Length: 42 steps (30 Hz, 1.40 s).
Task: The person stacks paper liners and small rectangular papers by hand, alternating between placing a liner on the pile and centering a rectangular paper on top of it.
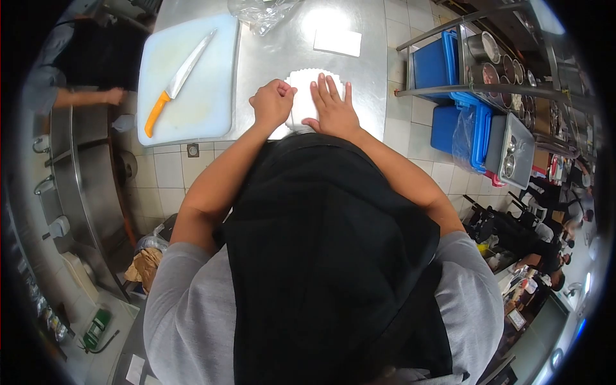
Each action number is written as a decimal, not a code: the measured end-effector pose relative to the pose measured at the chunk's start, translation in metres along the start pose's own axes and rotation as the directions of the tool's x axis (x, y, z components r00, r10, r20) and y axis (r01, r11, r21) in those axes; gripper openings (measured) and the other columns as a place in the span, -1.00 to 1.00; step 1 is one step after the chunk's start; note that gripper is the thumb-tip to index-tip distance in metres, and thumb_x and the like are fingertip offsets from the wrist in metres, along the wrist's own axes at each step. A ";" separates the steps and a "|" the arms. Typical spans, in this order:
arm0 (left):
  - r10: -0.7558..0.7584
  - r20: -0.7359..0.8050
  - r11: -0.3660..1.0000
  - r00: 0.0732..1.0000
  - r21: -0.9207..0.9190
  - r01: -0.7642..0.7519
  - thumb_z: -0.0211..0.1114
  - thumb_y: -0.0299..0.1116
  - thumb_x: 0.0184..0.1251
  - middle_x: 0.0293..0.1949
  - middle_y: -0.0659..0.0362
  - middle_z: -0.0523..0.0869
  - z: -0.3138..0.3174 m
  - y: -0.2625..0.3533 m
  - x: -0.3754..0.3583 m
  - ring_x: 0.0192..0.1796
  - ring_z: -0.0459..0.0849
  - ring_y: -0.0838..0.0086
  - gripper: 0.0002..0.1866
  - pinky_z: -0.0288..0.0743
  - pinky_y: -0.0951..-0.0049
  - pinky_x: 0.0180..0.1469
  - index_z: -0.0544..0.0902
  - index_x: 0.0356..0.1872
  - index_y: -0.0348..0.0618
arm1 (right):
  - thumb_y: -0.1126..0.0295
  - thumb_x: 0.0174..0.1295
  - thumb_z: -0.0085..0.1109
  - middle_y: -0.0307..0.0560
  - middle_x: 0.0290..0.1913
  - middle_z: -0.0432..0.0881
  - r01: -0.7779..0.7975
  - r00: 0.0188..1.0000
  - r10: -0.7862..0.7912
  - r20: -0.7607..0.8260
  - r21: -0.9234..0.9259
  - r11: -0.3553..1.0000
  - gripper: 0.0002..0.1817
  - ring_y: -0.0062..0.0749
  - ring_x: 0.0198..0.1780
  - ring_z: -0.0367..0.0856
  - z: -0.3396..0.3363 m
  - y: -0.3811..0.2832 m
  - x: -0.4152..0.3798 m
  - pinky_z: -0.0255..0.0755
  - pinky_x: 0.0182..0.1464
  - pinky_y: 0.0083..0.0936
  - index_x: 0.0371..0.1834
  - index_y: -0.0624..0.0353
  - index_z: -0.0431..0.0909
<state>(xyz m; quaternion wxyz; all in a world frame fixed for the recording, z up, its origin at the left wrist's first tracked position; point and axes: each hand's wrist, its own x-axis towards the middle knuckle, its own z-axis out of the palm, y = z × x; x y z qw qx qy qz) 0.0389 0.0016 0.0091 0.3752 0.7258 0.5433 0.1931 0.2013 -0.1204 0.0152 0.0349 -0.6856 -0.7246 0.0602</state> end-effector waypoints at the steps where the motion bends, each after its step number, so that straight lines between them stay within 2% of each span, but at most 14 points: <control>1: -0.019 0.045 0.999 0.999 0.047 0.016 0.49 -0.15 0.31 -0.37 0.25 0.83 -0.004 0.004 0.000 -0.27 0.77 0.31 -0.80 0.38 0.12 0.02 0.78 -0.25 -0.03 | -0.34 0.36 0.15 0.31 0.73 0.02 -0.014 0.999 0.014 -0.031 0.009 1.000 0.10 0.16 0.75 -0.04 0.003 0.000 -0.002 -0.18 0.58 0.56 0.71 0.29 0.09; 3: -0.042 0.090 0.995 0.995 0.092 0.034 0.49 -0.16 0.30 -0.25 0.20 0.85 -0.004 0.009 -0.006 -0.18 0.78 0.27 -0.77 0.37 0.11 0.01 0.78 -0.16 -0.05 | -0.34 0.35 0.15 0.31 0.73 0.02 -0.027 0.998 0.028 -0.058 0.017 0.999 0.10 0.18 0.75 -0.04 0.008 -0.001 -0.005 -0.17 0.58 0.57 0.71 0.30 0.09; 5: 0.574 -0.258 0.814 0.777 0.286 -0.506 0.48 -0.16 0.28 0.09 0.02 0.79 0.002 0.019 -0.011 0.15 0.70 0.10 -0.55 0.39 -0.07 0.14 0.72 0.11 -0.17 | -0.31 0.38 0.13 0.27 0.74 0.03 -0.044 0.998 0.045 -0.046 0.011 0.999 0.06 0.12 0.77 -0.08 0.010 0.000 -0.005 -0.24 0.61 0.53 0.72 0.24 0.10; 8: 0.632 0.048 0.768 0.773 -0.169 -0.618 0.46 -0.08 0.30 0.46 -0.17 0.51 0.017 0.052 -0.015 0.52 0.41 -0.09 -0.20 0.24 -0.25 0.45 0.45 0.49 -0.29 | -0.21 0.42 0.11 0.28 0.75 0.00 0.036 0.995 -0.029 0.098 -0.071 0.997 -0.01 0.13 0.79 -0.16 0.013 0.005 -0.006 -0.28 0.61 0.55 0.73 0.22 0.09; 10: 0.798 0.258 0.601 0.545 -0.277 -0.750 0.24 0.24 0.49 0.65 -0.22 0.23 0.041 0.055 -0.012 0.72 0.10 -0.10 -0.01 -0.12 -0.32 0.65 0.16 0.68 -0.28 | -0.14 0.46 0.03 0.25 0.78 -0.08 0.024 0.996 -0.023 -0.089 0.010 1.000 -0.07 0.15 0.80 -0.25 0.038 0.011 -0.006 -0.32 0.61 0.56 0.74 0.20 0.06; 13: 0.682 0.436 0.589 0.587 0.147 -0.795 0.03 0.45 0.48 0.71 -0.23 0.05 0.052 0.024 -0.004 0.78 -0.10 -0.03 0.12 -0.21 -0.29 0.68 0.02 0.71 -0.31 | -0.13 0.47 -0.05 0.22 0.80 -0.18 -0.054 0.998 0.054 -0.016 -0.003 0.999 -0.06 0.13 0.80 -0.27 0.017 0.000 -0.003 -0.35 0.62 0.54 0.77 0.18 -0.03; 17: 0.508 0.400 0.716 0.763 0.295 -0.632 -0.05 0.52 0.47 0.72 -0.23 0.01 0.032 -0.005 -0.018 0.78 -0.16 -0.08 0.15 -0.30 -0.38 0.66 0.00 0.72 -0.30 | -0.10 0.44 0.03 0.29 0.77 -0.12 -0.042 0.999 0.043 0.018 -0.063 0.997 -0.03 0.10 0.80 -0.21 0.017 0.003 -0.003 -0.27 0.63 0.48 0.76 0.24 -0.04; 24: 0.374 0.451 0.719 0.810 0.411 -0.560 0.03 0.40 0.52 0.77 -0.05 -0.08 -0.021 -0.018 -0.017 0.79 -0.26 -0.07 0.09 -0.44 -0.46 0.63 -0.07 0.74 -0.24 | -0.24 0.43 0.14 0.39 0.75 -0.08 -0.098 0.995 0.100 0.002 0.231 0.968 0.07 0.11 0.80 -0.21 0.004 0.030 -0.024 -0.26 0.67 0.39 0.71 0.37 0.02; 25: 0.541 0.321 0.705 0.778 0.332 -0.627 0.31 0.09 0.46 0.70 -0.04 0.18 -0.032 -0.010 -0.022 0.75 0.03 -0.04 -0.09 -0.16 -0.34 0.66 0.22 0.67 -0.21 | -0.03 0.37 0.32 0.44 0.67 0.10 -0.132 0.969 0.172 -0.175 0.220 0.966 -0.05 0.19 0.71 0.06 0.002 0.034 -0.033 -0.03 0.64 0.28 0.66 0.31 0.18; 28: 0.677 0.275 0.690 0.683 0.087 -0.719 0.47 -0.25 0.29 0.53 0.00 0.50 -0.038 -0.021 -0.009 0.60 0.38 0.06 -0.34 0.19 -0.10 0.57 0.57 0.42 -0.17 | 0.19 0.27 0.44 0.35 0.49 0.38 -0.050 0.910 0.227 -0.348 0.451 0.891 -0.22 0.21 0.49 0.37 -0.018 0.048 -0.045 0.24 0.51 0.10 0.54 0.19 0.41; 29: 0.677 0.275 0.690 0.683 0.086 -0.719 0.47 -0.25 0.29 0.53 0.00 0.50 -0.035 -0.021 -0.009 0.60 0.38 0.06 -0.34 0.19 -0.10 0.57 0.57 0.42 -0.17 | 0.36 0.19 0.46 0.17 0.16 0.56 -0.006 0.876 0.237 -0.421 0.480 0.877 -0.40 0.09 0.18 0.53 -0.026 0.044 -0.038 0.40 0.27 -0.05 0.35 0.06 0.60; 32: 0.639 0.235 0.748 0.733 0.034 -0.663 0.42 -0.45 0.19 0.24 0.07 0.75 -0.025 -0.015 0.002 0.36 0.62 0.10 -0.57 0.37 0.06 0.43 0.73 0.14 -0.18 | 0.36 0.20 0.44 0.05 -0.01 0.57 -0.021 0.958 0.134 -0.253 0.403 0.915 -0.50 0.01 0.09 0.54 -0.028 0.045 -0.024 0.42 0.15 -0.11 0.26 0.03 0.67; 40: 0.693 0.178 0.689 0.699 0.124 -0.714 0.44 -0.42 0.12 0.06 0.05 0.76 -0.026 0.002 0.011 0.16 0.67 0.08 -0.57 0.44 0.08 0.31 0.74 0.09 -0.17 | 0.33 0.28 0.32 -0.12 -0.32 0.69 -0.014 0.965 0.091 -0.247 0.296 0.955 -0.68 -0.10 -0.27 0.66 -0.015 0.050 0.002 0.50 -0.09 -0.17 0.10 -0.02 0.77; 42: 0.728 0.110 0.660 0.677 0.153 -0.735 0.45 -0.40 0.10 0.01 0.04 0.74 -0.030 0.014 0.009 0.09 0.67 0.08 -0.55 0.47 0.08 0.25 0.74 0.09 -0.16 | 0.42 0.34 0.24 -0.08 -0.31 0.79 -0.181 0.918 0.361 -0.162 0.639 0.747 -0.71 -0.22 -0.42 0.70 -0.014 0.048 0.008 0.57 -0.23 -0.30 0.09 0.05 0.76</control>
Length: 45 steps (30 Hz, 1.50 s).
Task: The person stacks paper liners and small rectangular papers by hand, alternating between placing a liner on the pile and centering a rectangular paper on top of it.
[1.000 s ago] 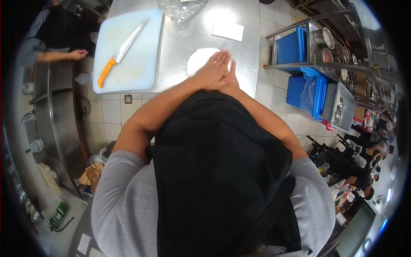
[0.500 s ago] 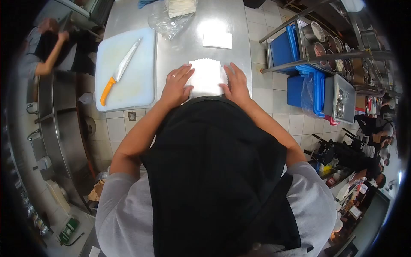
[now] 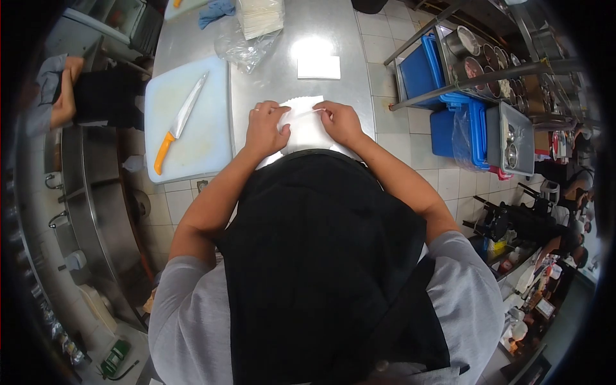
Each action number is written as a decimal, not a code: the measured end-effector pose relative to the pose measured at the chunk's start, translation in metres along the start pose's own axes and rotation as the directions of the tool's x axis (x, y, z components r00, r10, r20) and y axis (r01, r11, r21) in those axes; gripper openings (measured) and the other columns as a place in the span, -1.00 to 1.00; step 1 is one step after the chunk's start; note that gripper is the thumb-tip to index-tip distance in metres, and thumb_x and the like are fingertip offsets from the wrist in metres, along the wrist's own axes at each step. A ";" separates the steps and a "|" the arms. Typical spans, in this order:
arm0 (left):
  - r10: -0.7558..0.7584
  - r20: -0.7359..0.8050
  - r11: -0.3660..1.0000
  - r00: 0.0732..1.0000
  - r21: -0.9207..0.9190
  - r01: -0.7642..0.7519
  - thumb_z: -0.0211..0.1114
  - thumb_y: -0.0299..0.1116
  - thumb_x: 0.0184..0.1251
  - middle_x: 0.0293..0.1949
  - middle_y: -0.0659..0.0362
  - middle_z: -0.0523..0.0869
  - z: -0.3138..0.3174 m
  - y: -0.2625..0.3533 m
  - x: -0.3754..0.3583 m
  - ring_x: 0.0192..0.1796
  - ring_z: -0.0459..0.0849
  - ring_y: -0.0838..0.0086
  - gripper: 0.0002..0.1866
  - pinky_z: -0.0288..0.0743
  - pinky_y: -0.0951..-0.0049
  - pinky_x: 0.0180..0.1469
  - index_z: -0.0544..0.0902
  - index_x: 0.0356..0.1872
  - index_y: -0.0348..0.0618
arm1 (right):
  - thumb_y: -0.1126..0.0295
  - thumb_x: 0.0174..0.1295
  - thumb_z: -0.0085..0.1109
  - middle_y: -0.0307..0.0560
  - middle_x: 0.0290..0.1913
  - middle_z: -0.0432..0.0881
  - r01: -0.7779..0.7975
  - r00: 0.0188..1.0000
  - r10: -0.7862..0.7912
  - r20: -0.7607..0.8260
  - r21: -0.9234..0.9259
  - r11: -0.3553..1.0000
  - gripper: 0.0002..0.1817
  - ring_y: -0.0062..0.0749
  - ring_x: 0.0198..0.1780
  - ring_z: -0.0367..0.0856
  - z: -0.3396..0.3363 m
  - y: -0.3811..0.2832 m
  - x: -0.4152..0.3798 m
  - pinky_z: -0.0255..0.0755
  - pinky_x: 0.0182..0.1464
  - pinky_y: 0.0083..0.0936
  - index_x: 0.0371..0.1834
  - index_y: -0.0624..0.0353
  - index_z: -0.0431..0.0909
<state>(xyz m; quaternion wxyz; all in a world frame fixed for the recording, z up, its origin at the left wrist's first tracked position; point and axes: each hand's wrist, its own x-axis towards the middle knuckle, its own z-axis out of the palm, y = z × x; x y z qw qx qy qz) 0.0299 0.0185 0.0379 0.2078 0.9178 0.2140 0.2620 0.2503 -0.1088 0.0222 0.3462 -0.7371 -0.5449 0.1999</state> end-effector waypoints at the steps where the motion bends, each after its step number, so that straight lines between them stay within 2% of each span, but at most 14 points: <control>1: -0.088 0.029 0.996 0.996 0.004 0.088 0.47 -0.39 0.10 -0.03 0.06 0.71 -0.004 0.004 0.004 0.07 0.65 0.13 -0.52 0.48 0.11 0.20 0.72 0.13 -0.14 | 0.42 0.34 0.24 -0.08 -0.31 0.79 -0.002 1.000 0.002 -0.004 0.001 1.000 -0.71 -0.22 -0.42 0.70 0.002 0.006 0.004 0.57 -0.23 -0.30 0.09 0.05 0.76; 3: -0.172 0.060 0.985 0.983 0.011 0.172 0.49 -0.37 0.11 -0.07 0.07 0.67 -0.011 0.014 0.016 0.04 0.63 0.18 -0.48 0.50 0.15 0.15 0.70 0.17 -0.11 | 0.51 0.40 0.15 -0.07 -0.23 0.86 -0.062 0.995 0.090 -0.046 0.430 0.901 -0.74 -0.47 -0.42 0.70 0.004 0.011 0.013 0.58 -0.30 -0.47 0.06 0.14 0.75; 5: -0.579 0.253 0.735 0.775 -0.250 0.631 0.49 -0.26 0.24 -0.01 0.06 0.62 -0.015 0.022 0.031 0.05 0.61 0.22 -0.43 0.51 0.18 0.10 0.62 0.30 -0.04 | 0.53 0.42 0.12 -0.10 -0.22 0.86 -0.147 0.984 0.179 -0.016 0.502 0.852 -0.75 -0.57 -0.41 0.66 -0.007 0.009 0.019 0.55 -0.29 -0.53 0.04 0.17 0.76; 6: -0.575 0.256 0.738 0.777 -0.248 0.627 0.49 -0.26 0.24 -0.01 0.06 0.62 -0.015 0.020 0.037 0.05 0.61 0.22 -0.43 0.51 0.18 0.10 0.62 0.30 -0.04 | 0.55 0.44 0.09 -0.13 -0.21 0.86 -0.230 0.965 0.262 0.025 0.567 0.791 -0.75 -0.67 -0.40 0.63 -0.016 0.002 0.022 0.53 -0.29 -0.59 0.02 0.20 0.76; 7: -0.719 0.420 0.258 0.554 -0.578 0.774 0.46 -0.18 0.32 0.04 0.04 0.61 -0.014 0.016 0.045 0.08 0.61 0.22 -0.41 0.52 0.15 0.15 0.56 0.37 0.00 | 0.55 0.44 0.09 -0.13 -0.21 0.86 -0.228 0.964 0.265 0.018 0.570 0.789 -0.75 -0.67 -0.40 0.63 -0.022 -0.001 0.026 0.53 -0.29 -0.59 0.02 0.20 0.76; 8: -0.686 0.646 -0.322 0.335 -0.682 0.656 0.44 -0.10 0.39 0.09 0.03 0.60 -0.014 0.014 0.053 0.11 0.61 0.21 -0.38 0.52 0.11 0.20 0.51 0.43 0.04 | 0.52 0.47 0.15 -0.22 -0.27 0.80 -0.204 0.965 0.262 -0.009 0.602 0.772 -0.78 -0.70 -0.43 0.55 -0.028 -0.004 0.029 0.48 -0.31 -0.64 0.05 0.20 0.75; 9: -0.589 0.744 -0.460 0.316 -0.630 0.626 0.33 -0.09 0.51 0.21 -0.04 0.56 -0.028 0.022 0.070 0.15 0.63 0.11 -0.41 0.50 -0.02 0.31 0.44 0.48 0.04 | 0.48 0.50 0.21 -0.31 -0.33 0.75 -0.180 0.965 0.259 -0.034 0.633 0.753 -0.81 -0.73 -0.45 0.47 -0.031 -0.004 0.031 0.43 -0.33 -0.69 0.07 0.20 0.75; 10: -0.589 0.743 -0.457 0.317 -0.630 0.628 0.33 -0.09 0.51 0.21 -0.04 0.56 -0.024 0.016 0.074 0.15 0.63 0.11 -0.41 0.50 -0.02 0.31 0.44 0.48 0.04 | 0.48 0.50 0.21 -0.31 -0.33 0.75 -0.178 0.965 0.259 -0.036 0.634 0.753 -0.81 -0.73 -0.45 0.47 -0.035 -0.001 0.033 0.43 -0.33 -0.69 0.07 0.20 0.75; 12: -0.387 0.747 -0.467 0.540 -0.664 0.584 0.27 -0.20 0.57 0.26 -0.05 0.57 -0.008 -0.007 0.083 0.24 0.62 0.12 -0.45 0.47 -0.02 0.39 0.41 0.49 -0.04 | 0.47 0.49 0.24 -0.39 -0.41 0.63 -0.119 0.982 0.182 -0.042 0.614 0.780 -0.82 -0.72 -0.45 0.44 -0.043 0.005 0.037 0.39 -0.34 -0.68 0.05 0.21 0.77; 13: -0.433 0.676 -0.321 0.596 -0.734 0.599 0.28 -0.39 0.55 0.26 -0.05 0.58 0.002 -0.013 0.091 0.26 0.63 0.18 -0.48 0.53 0.05 0.32 0.42 0.46 -0.13 | 0.47 0.49 0.24 -0.39 -0.41 0.63 -0.115 0.982 0.181 -0.046 0.614 0.781 -0.82 -0.72 -0.45 0.44 -0.045 0.008 0.041 0.39 -0.34 -0.68 0.05 0.21 0.77; 16: -0.606 0.502 0.003 0.617 -0.775 0.632 0.39 -0.53 0.40 0.21 -0.03 0.63 0.020 -0.023 0.115 0.12 0.68 0.31 -0.41 0.59 0.19 0.19 0.43 0.43 -0.15 | 0.48 0.48 0.27 -0.40 -0.45 0.55 -0.074 0.982 0.173 -0.083 0.666 0.742 -0.82 -0.71 -0.44 0.42 -0.044 0.027 0.058 0.37 -0.35 -0.67 0.05 0.20 0.78; 26: -0.747 0.390 -0.011 0.538 -0.817 0.577 0.49 -0.59 0.27 -0.06 0.03 0.78 0.063 -0.036 0.140 -0.17 0.72 0.41 -0.53 0.62 0.36 -0.11 0.53 0.18 -0.32 | 0.50 0.33 0.42 -0.29 -0.36 0.66 -0.192 0.877 0.450 -0.171 0.733 0.653 -0.82 -0.66 -0.41 0.52 -0.034 0.043 0.103 0.41 -0.35 -0.62 -0.08 0.26 0.63; 31: -0.692 0.086 0.540 0.717 -0.598 0.593 0.50 -0.55 0.27 -0.12 0.04 0.81 0.077 -0.056 0.148 -0.13 0.76 0.42 -0.63 0.63 0.43 -0.04 0.62 0.08 -0.29 | 0.47 0.27 0.48 -0.28 -0.37 0.65 -0.255 0.852 0.483 -0.203 0.644 0.721 -0.73 -0.63 -0.36 0.55 -0.019 0.055 0.108 0.43 -0.29 -0.60 -0.08 0.22 0.56; 45: -0.686 0.012 0.660 0.727 -0.408 0.630 0.52 -0.47 0.25 -0.25 0.11 0.85 0.095 -0.062 0.143 -0.18 0.81 0.36 -0.74 0.64 0.38 -0.03 0.70 -0.07 -0.20 | 0.43 0.24 0.49 -0.23 -0.39 0.67 -0.234 0.851 0.398 -0.343 0.432 0.871 -0.76 -0.56 -0.35 0.61 0.006 0.073 0.101 0.54 -0.18 -0.53 -0.15 0.20 0.59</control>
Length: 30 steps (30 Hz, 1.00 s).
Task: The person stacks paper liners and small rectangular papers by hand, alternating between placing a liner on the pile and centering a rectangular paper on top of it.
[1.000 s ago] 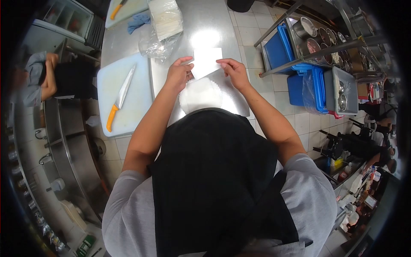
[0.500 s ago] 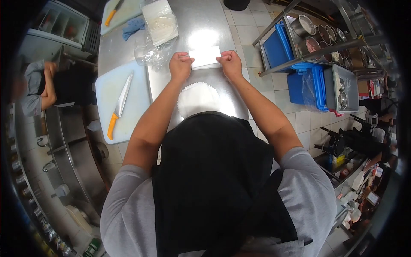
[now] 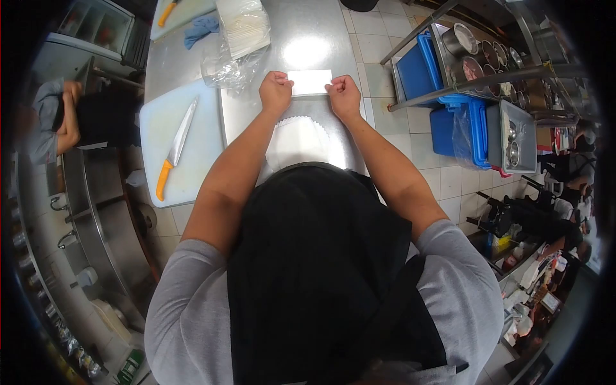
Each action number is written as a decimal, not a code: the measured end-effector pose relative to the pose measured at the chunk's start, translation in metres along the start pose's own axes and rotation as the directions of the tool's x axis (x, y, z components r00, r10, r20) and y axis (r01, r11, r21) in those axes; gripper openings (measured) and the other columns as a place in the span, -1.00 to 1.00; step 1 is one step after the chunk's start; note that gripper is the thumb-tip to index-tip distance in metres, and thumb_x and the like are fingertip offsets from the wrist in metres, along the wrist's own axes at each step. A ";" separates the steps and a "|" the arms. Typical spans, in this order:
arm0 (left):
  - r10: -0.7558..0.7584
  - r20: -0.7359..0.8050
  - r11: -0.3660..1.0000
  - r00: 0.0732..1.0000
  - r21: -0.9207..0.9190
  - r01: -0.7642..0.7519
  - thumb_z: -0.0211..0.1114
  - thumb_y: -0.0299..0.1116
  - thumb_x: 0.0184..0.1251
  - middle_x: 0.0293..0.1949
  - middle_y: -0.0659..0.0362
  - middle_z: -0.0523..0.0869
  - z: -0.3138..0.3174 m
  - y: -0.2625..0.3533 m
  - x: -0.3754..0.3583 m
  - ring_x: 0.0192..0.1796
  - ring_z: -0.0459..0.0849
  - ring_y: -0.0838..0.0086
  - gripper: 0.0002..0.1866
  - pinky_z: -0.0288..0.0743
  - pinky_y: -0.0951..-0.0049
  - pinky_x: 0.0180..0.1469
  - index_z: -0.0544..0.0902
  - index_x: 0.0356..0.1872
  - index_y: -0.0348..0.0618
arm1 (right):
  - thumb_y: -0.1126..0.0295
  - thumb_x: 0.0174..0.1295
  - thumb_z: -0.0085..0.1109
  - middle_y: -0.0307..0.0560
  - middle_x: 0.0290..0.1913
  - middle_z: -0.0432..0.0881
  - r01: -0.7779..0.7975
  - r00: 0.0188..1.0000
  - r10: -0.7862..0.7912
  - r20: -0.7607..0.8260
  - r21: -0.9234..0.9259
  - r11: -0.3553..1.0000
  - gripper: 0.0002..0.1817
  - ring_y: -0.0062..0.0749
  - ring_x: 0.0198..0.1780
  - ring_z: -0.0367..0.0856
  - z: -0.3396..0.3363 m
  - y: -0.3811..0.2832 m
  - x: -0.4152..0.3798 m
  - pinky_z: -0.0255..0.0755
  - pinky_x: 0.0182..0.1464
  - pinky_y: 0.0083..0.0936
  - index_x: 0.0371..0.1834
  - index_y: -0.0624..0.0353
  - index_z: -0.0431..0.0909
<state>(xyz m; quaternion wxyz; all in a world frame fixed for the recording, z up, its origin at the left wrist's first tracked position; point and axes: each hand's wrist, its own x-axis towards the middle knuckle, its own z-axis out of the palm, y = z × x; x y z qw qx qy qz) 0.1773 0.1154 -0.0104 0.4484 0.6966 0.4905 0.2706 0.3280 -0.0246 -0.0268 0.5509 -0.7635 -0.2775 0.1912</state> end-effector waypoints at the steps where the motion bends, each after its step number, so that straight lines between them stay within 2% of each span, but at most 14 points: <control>1: -0.001 -0.009 1.000 1.000 -0.004 0.001 0.52 -0.47 0.26 -0.25 0.13 0.84 0.002 -0.001 0.000 -0.19 0.79 0.39 -0.74 0.63 0.39 -0.05 0.70 -0.06 -0.20 | 0.43 0.24 0.49 -0.23 -0.39 0.67 -0.001 1.000 0.001 0.000 -0.001 1.000 -0.76 -0.56 -0.35 0.61 0.000 0.000 0.000 0.54 -0.18 -0.53 -0.15 0.20 0.59; 12: 0.023 -0.071 0.998 0.997 0.059 -0.018 0.55 -0.45 0.21 -0.27 0.11 0.84 0.007 0.000 0.000 -0.21 0.81 0.32 -0.75 0.65 0.34 -0.04 0.71 -0.13 -0.20 | 0.42 0.17 0.54 -0.20 -0.39 0.67 -0.001 1.000 -0.003 -0.031 -0.114 0.993 -0.72 -0.49 -0.37 0.62 -0.002 -0.011 -0.002 0.55 -0.19 -0.49 -0.18 0.19 0.60; 30: 0.043 -0.080 0.996 0.996 0.077 -0.037 0.52 -0.50 0.16 -0.34 0.07 0.82 0.009 0.002 -0.001 -0.24 0.82 0.24 -0.78 0.66 0.29 -0.06 0.69 -0.18 -0.22 | 0.44 0.14 0.56 -0.17 -0.39 0.67 0.041 0.999 -0.044 -0.015 -0.155 0.987 -0.71 -0.43 -0.35 0.65 -0.002 -0.009 -0.003 0.57 -0.18 -0.46 -0.18 0.21 0.60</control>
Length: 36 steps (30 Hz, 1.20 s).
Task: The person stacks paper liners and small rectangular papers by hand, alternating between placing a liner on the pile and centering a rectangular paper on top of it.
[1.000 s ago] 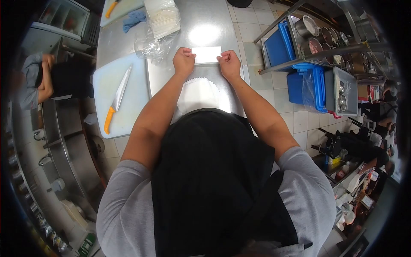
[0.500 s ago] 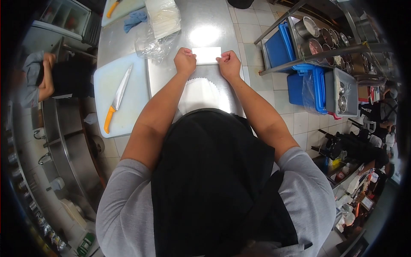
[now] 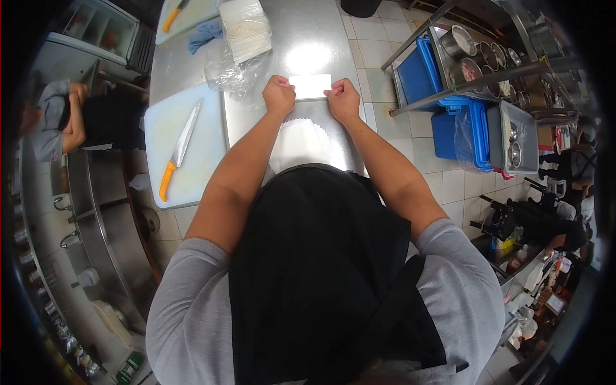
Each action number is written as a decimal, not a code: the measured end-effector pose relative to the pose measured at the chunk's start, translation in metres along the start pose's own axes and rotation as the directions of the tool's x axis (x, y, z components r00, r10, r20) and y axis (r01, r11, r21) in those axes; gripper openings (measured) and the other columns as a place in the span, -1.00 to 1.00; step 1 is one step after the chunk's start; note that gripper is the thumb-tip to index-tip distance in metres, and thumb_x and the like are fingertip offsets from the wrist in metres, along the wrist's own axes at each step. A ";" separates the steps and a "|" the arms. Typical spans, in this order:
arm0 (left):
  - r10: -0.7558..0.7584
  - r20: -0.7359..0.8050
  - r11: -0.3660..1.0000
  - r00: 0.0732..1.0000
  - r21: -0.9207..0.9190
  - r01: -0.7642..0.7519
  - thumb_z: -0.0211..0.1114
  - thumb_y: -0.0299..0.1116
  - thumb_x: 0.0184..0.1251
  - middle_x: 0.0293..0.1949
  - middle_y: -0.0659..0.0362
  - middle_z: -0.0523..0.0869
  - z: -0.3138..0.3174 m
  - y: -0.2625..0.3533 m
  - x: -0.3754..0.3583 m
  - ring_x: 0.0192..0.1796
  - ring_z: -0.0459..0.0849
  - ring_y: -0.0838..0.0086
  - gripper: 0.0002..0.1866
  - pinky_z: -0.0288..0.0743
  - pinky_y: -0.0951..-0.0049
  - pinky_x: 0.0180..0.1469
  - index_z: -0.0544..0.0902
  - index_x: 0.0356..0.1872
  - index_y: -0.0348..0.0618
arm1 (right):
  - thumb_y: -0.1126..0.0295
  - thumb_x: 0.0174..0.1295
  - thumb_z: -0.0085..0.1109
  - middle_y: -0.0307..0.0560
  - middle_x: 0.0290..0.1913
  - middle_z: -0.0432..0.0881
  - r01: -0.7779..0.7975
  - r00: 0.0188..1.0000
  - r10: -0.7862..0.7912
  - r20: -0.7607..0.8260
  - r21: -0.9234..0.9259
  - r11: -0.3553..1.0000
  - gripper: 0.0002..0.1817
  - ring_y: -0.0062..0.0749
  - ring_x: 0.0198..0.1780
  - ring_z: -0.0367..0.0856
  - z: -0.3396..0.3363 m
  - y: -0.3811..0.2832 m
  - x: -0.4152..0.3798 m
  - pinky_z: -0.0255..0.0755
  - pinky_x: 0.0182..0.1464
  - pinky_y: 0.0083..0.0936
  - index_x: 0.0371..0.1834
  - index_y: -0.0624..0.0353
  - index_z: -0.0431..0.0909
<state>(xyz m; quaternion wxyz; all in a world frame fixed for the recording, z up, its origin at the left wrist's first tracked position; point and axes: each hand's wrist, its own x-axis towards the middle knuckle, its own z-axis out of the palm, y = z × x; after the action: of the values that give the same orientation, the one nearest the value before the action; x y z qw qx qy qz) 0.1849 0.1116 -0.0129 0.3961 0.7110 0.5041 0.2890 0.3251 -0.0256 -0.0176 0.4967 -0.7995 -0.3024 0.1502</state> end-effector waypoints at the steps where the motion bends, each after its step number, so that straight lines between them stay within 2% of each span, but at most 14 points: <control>1: 0.003 0.000 1.000 1.000 0.016 -0.003 0.52 -0.49 0.16 -0.35 0.08 0.82 0.001 -0.001 0.001 -0.25 0.82 0.23 -0.76 0.66 0.28 -0.07 0.68 -0.17 -0.23 | 0.44 0.14 0.56 -0.17 -0.39 0.67 0.004 1.000 -0.004 -0.002 0.001 1.000 -0.71 -0.43 -0.35 0.65 -0.001 -0.001 0.001 0.57 -0.18 -0.46 -0.18 0.21 0.60; 5: -0.006 -0.037 1.000 0.999 0.016 0.007 0.54 -0.48 0.15 -0.27 0.05 0.81 -0.009 -0.002 -0.008 -0.20 0.80 0.20 -0.72 0.65 0.27 -0.05 0.68 -0.14 -0.22 | 0.44 0.13 0.56 -0.13 -0.28 0.68 -0.001 0.998 0.006 -0.062 0.082 0.997 -0.69 -0.43 -0.30 0.62 -0.001 0.004 -0.006 0.56 -0.15 -0.45 -0.15 0.20 0.60; 7: 0.167 -0.140 0.984 0.976 0.091 -0.155 0.54 -0.46 0.16 -0.16 0.01 0.79 -0.025 -0.001 -0.023 -0.08 0.76 0.16 -0.71 0.62 0.24 0.03 0.68 -0.12 -0.22 | 0.43 0.12 0.56 -0.12 -0.22 0.68 0.034 0.993 -0.017 -0.113 0.150 0.988 -0.68 -0.43 -0.27 0.62 -0.006 0.006 -0.017 0.55 -0.14 -0.45 -0.15 0.20 0.60; 8: 0.159 -0.137 0.985 0.978 0.093 -0.147 0.54 -0.46 0.16 -0.16 0.01 0.79 -0.038 -0.003 -0.035 -0.08 0.76 0.16 -0.71 0.62 0.24 0.03 0.68 -0.12 -0.22 | 0.45 0.13 0.55 -0.11 -0.14 0.68 0.006 0.999 -0.001 -0.046 0.108 0.994 -0.69 -0.44 -0.24 0.61 -0.015 0.007 -0.030 0.54 -0.14 -0.45 -0.14 0.18 0.61; 10: 0.337 0.144 0.941 0.930 -0.021 -0.338 0.52 -0.43 0.19 -0.08 0.00 0.76 -0.076 0.003 -0.074 0.02 0.70 0.11 -0.73 0.57 0.19 0.11 0.68 -0.11 -0.21 | 0.47 0.13 0.54 -0.10 -0.07 0.68 -0.046 0.998 0.045 0.037 0.053 0.998 -0.70 -0.45 -0.22 0.60 -0.035 0.003 -0.063 0.53 -0.15 -0.45 -0.13 0.17 0.62; 11: 0.310 0.157 0.950 0.938 -0.018 -0.311 0.52 -0.43 0.19 -0.08 0.00 0.76 -0.089 -0.003 -0.093 0.02 0.70 0.11 -0.73 0.57 0.19 0.11 0.68 -0.11 -0.21 | 0.50 0.16 0.52 -0.11 -0.05 0.67 0.114 0.980 -0.127 0.155 0.089 0.989 -0.73 -0.50 -0.24 0.57 -0.047 -0.004 -0.082 0.50 -0.18 -0.49 -0.12 0.15 0.63; 12: 0.406 0.287 0.910 0.868 -0.037 -0.413 0.53 -0.40 0.20 -0.09 0.01 0.75 -0.102 -0.009 -0.112 0.05 0.70 0.09 -0.71 0.56 0.18 0.13 0.69 -0.09 -0.20 | 0.53 0.18 0.49 -0.13 -0.02 0.66 0.264 0.918 -0.296 0.265 0.150 0.953 -0.75 -0.55 -0.27 0.54 -0.057 -0.010 -0.098 0.48 -0.22 -0.52 -0.12 0.14 0.65; 13: 0.492 0.405 0.858 0.771 -0.073 -0.509 0.53 -0.36 0.21 -0.11 0.03 0.75 -0.113 -0.012 -0.129 0.07 0.69 0.07 -0.70 0.55 0.16 0.15 0.69 -0.07 -0.20 | 0.53 0.18 0.49 -0.13 -0.02 0.66 0.243 0.917 -0.277 0.287 0.148 0.959 -0.75 -0.55 -0.27 0.54 -0.063 -0.015 -0.108 0.48 -0.22 -0.52 -0.12 0.14 0.65; 15: 0.448 0.486 0.864 0.750 -0.018 -0.504 0.56 -0.30 0.19 -0.02 0.08 0.73 -0.128 -0.015 -0.153 0.18 0.63 0.06 -0.63 0.47 0.06 0.26 0.71 0.00 -0.15 | 0.57 0.18 0.49 -0.11 0.02 0.66 0.370 0.767 -0.427 0.479 0.212 0.904 -0.73 -0.40 -0.18 0.61 -0.070 -0.020 -0.125 0.53 -0.14 -0.47 -0.08 0.13 0.68; 16: 0.443 0.522 0.843 0.729 0.035 -0.537 0.57 -0.27 0.16 0.06 0.08 0.70 -0.130 -0.016 -0.161 0.25 0.59 0.06 -0.57 0.41 0.01 0.33 0.70 0.05 -0.13 | 0.51 0.11 0.55 -0.06 0.06 0.64 0.546 0.670 -0.568 0.478 0.202 0.813 -0.64 -0.16 0.03 0.64 -0.068 -0.018 -0.125 0.55 0.06 -0.35 -0.01 0.12 0.68; 19: 0.442 0.554 0.803 0.706 0.107 -0.586 0.59 -0.27 0.09 0.20 0.08 0.63 -0.130 -0.010 -0.168 0.36 0.51 0.05 -0.45 0.28 -0.04 0.46 0.66 0.15 -0.09 | 0.40 0.05 0.60 -0.07 0.10 0.62 0.600 0.555 -0.521 0.649 0.122 0.791 -0.57 -0.01 0.18 0.57 -0.070 -0.030 -0.127 0.49 0.22 -0.21 0.00 0.07 0.66; 23: 0.476 0.548 0.773 0.688 0.112 -0.624 0.59 -0.32 -0.02 0.27 0.05 0.59 -0.124 -0.016 -0.154 0.43 0.46 0.02 -0.34 0.22 -0.01 0.54 0.62 0.22 -0.08 | 0.35 0.00 0.59 -0.06 0.20 0.57 0.660 0.547 -0.441 0.712 -0.043 0.750 -0.42 0.00 0.29 0.50 -0.068 -0.040 -0.124 0.34 0.37 -0.11 0.15 0.01 0.60; 28: 0.459 0.618 0.742 0.639 0.130 -0.658 0.53 -0.37 0.00 0.35 0.04 0.54 -0.131 -0.022 -0.148 0.50 0.42 0.03 -0.30 0.13 -0.10 0.61 0.54 0.28 -0.06 | 0.41 0.09 0.44 -0.14 0.14 0.57 0.696 0.557 -0.451 0.697 -0.095 0.712 -0.60 -0.12 0.28 0.51 -0.068 -0.041 -0.117 0.31 0.37 -0.11 0.02 -0.01 0.57; 36: 0.379 0.609 0.734 0.697 0.261 -0.627 0.45 -0.37 0.06 0.52 0.05 0.42 -0.128 -0.028 -0.166 0.67 0.25 0.10 -0.34 -0.17 -0.37 0.67 0.48 0.28 -0.02 | 0.49 0.12 0.27 -0.13 0.09 0.59 0.736 0.534 -0.495 0.686 -0.089 0.671 -0.68 -0.10 0.25 0.53 -0.071 -0.038 -0.119 0.29 0.37 -0.12 -0.02 0.02 0.58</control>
<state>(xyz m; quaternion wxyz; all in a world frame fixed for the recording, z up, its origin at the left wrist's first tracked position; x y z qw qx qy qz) 0.0136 -0.0058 0.0282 0.2427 0.9452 0.2095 0.0619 0.2587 -0.1387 0.0412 0.2316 -0.6198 -0.7346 0.1505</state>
